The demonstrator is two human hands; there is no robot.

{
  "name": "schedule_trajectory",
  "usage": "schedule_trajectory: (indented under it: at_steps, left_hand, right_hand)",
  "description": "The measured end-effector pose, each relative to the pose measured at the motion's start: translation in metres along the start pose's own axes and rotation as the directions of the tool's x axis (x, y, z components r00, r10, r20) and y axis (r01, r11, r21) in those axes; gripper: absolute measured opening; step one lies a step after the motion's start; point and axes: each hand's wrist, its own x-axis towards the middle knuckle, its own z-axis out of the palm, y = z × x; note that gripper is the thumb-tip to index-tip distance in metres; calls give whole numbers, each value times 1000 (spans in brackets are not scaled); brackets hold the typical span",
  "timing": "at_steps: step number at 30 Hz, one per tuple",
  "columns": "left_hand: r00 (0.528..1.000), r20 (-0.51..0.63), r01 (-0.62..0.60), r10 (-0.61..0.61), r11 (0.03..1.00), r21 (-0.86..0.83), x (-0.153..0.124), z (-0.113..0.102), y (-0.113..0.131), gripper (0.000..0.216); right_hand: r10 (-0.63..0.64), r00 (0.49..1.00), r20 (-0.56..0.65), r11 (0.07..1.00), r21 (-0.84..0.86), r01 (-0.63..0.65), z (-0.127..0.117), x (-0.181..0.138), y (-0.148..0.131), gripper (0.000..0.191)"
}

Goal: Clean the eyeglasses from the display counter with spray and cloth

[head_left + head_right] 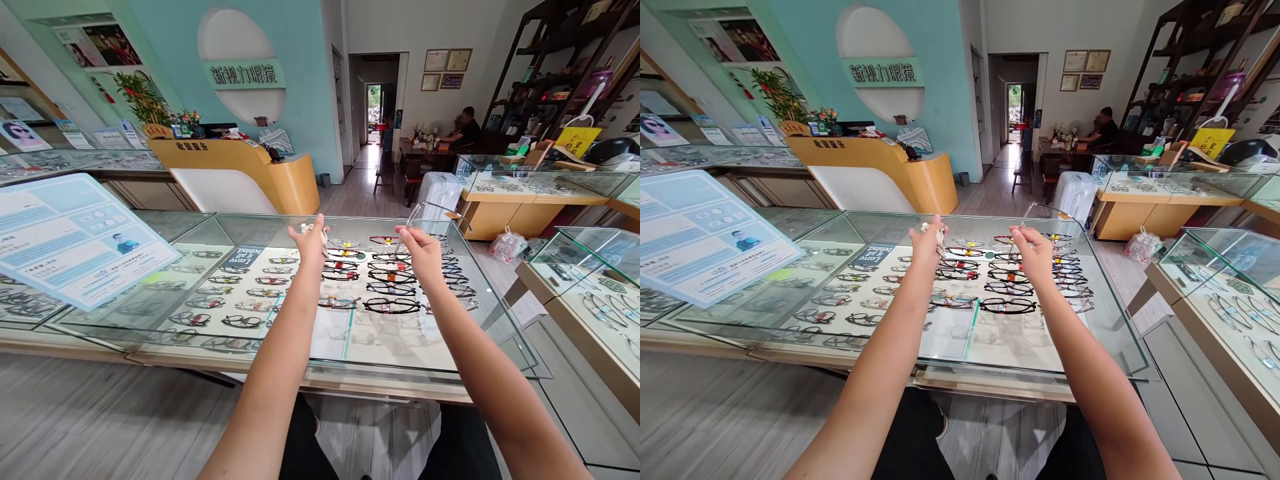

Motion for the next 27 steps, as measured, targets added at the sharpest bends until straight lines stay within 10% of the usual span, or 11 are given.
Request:
schedule_trajectory:
  at_steps: [12, 18, 22, 27]
  left_hand:
    - [940, 11, 340, -340, 939, -58, 40, -26, -2, 46]
    - [986, -38, 159, -160, 986, -43, 29, -20, 7, 42]
    - [991, 134, -11, 10, 1000, 8, 4, -3, 10, 47]
    - [841, 531, -197, 107, 973, 116, -39, 14, 8, 64]
  right_hand:
    - [5, 1000, 14, 1000, -7, -5, 1, -1, 0, 36]
    - [-1, 1000, 7, 1000, 5, 1, 0, 0, -2, 34]
    - [9, 1000, 2, 1000, 6, -9, -1, 2, -2, 33]
    - [43, 999, -11, 999, 22, -43, -4, 5, 0, 33]
